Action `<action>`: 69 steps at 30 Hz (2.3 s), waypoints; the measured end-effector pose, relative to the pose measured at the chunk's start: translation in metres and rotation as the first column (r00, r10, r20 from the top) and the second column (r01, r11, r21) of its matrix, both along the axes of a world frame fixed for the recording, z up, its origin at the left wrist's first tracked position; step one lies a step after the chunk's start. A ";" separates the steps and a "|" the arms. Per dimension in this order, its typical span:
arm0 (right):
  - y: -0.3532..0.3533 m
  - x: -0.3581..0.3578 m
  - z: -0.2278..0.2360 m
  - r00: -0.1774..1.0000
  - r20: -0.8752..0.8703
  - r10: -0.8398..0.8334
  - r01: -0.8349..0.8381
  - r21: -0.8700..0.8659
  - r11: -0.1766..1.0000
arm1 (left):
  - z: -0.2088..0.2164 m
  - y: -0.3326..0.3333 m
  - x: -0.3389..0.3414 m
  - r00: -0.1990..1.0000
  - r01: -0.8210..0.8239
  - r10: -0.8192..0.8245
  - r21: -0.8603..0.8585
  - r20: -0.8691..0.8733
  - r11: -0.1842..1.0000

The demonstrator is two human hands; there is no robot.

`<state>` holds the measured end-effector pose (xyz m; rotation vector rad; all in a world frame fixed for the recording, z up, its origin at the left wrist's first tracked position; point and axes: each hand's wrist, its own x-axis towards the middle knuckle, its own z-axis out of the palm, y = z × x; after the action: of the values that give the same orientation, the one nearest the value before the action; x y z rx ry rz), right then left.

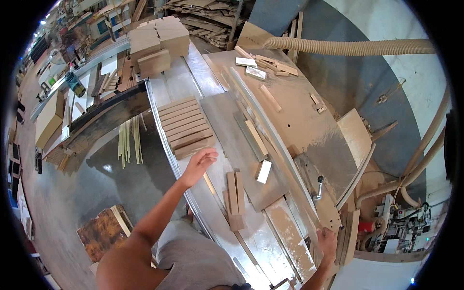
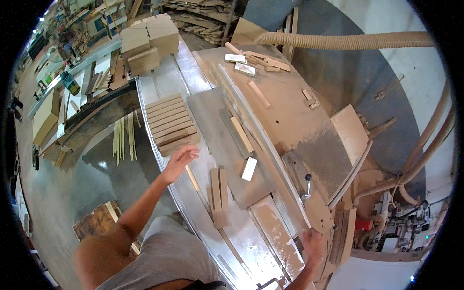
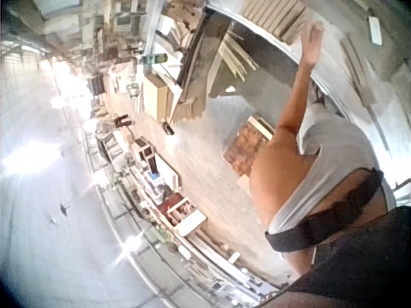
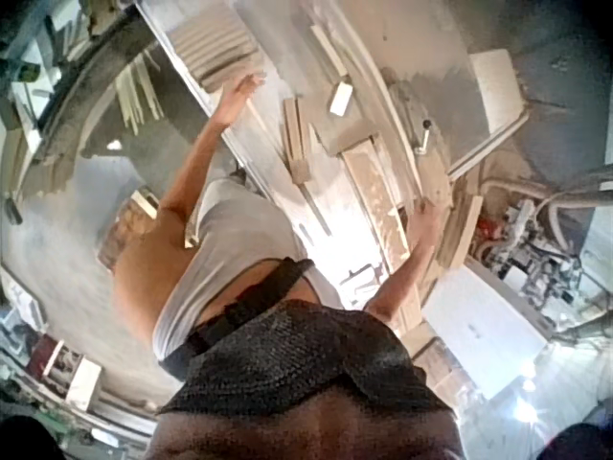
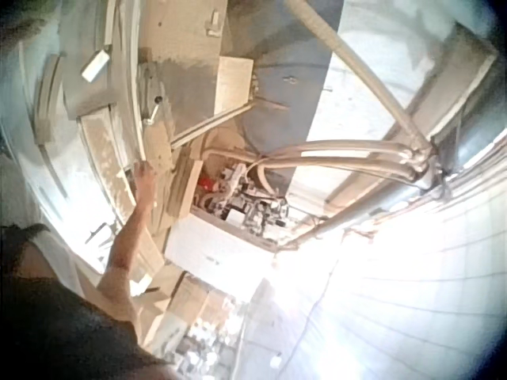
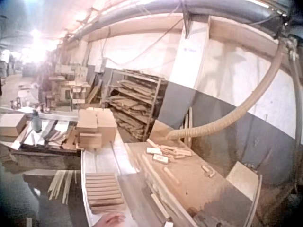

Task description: The person moves narrow wood strips from a workbench and places them one at a time onto a stack of similar wood pieces.

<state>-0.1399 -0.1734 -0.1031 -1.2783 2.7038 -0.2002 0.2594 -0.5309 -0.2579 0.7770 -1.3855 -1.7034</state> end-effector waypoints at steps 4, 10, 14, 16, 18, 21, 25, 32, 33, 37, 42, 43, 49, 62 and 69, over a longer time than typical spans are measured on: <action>-0.064 0.013 0.003 0.999 -0.032 0.026 -0.023 0.085 0.996 | -0.022 -0.087 -0.038 1.000 0.013 -0.012 -0.061 0.026 0.998; -0.131 0.057 0.021 0.991 -0.136 -0.016 0.024 0.061 0.998 | -0.046 -0.242 -0.111 0.880 -0.197 0.264 -0.201 0.395 0.959; -0.100 0.066 0.012 0.983 -0.037 -0.182 0.183 0.028 0.983 | -0.036 -0.309 -0.142 0.555 -0.140 0.337 -0.314 0.760 0.939; -0.086 0.082 0.009 0.972 0.016 -0.234 0.234 -0.037 0.972 | -0.034 -0.322 -0.153 0.413 -0.151 0.308 -0.269 0.857 0.951; -0.064 0.099 0.001 0.969 0.016 -0.248 0.247 -0.153 0.957 | -0.054 -0.336 -0.168 0.325 -0.223 0.387 -0.328 0.863 0.918; -0.035 0.122 0.000 0.933 0.034 -0.359 0.359 -0.001 0.933 | -0.071 -0.348 -0.182 0.305 -0.328 0.479 -0.381 0.823 0.864; -0.009 0.165 -0.006 0.862 0.012 -0.508 0.508 -0.041 0.861 | -0.068 -0.336 -0.200 0.536 -0.390 0.523 -0.355 0.663 0.850; 0.009 0.170 -0.032 0.887 0.187 -0.423 0.456 -0.198 0.868 | -0.068 -0.297 -0.182 0.791 -0.606 0.608 -0.043 0.068 0.794; 0.009 0.169 -0.032 0.895 0.200 -0.398 0.435 -0.199 0.878 | -0.061 -0.285 -0.172 0.806 -0.592 0.592 0.025 -0.006 0.806; 0.024 0.164 -0.044 0.890 0.159 -0.427 0.445 -0.101 0.890 | -0.022 -0.206 -0.123 0.871 -0.406 0.470 0.328 -0.145 0.853; 0.045 0.165 -0.042 0.933 0.063 -0.354 0.358 -0.074 0.931 | -0.007 -0.115 -0.052 0.909 -0.411 0.414 0.242 0.042 0.879; 0.051 0.166 -0.045 0.943 0.074 -0.326 0.333 -0.124 0.935 | -0.013 -0.104 -0.040 0.911 -0.412 0.406 0.129 0.070 0.902; 0.104 0.171 -0.056 0.948 0.016 -0.316 0.315 -0.144 0.938 | -0.017 -0.029 -0.010 0.839 -0.309 0.363 -0.194 0.406 0.931; 0.141 0.182 -0.053 0.946 0.077 -0.316 0.325 -0.212 0.921 | 0.004 -0.016 0.029 0.319 0.009 0.776 -0.820 0.544 0.572; 0.147 0.181 -0.054 0.963 0.030 -0.269 0.270 -0.154 0.950 | 0.003 -0.017 0.023 0.236 -0.057 0.800 -0.814 0.552 0.578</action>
<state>0.0407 -0.0267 -0.1568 -0.9317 2.8965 -0.4559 0.2825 -0.5477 -0.2553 1.6183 -1.9635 -0.0032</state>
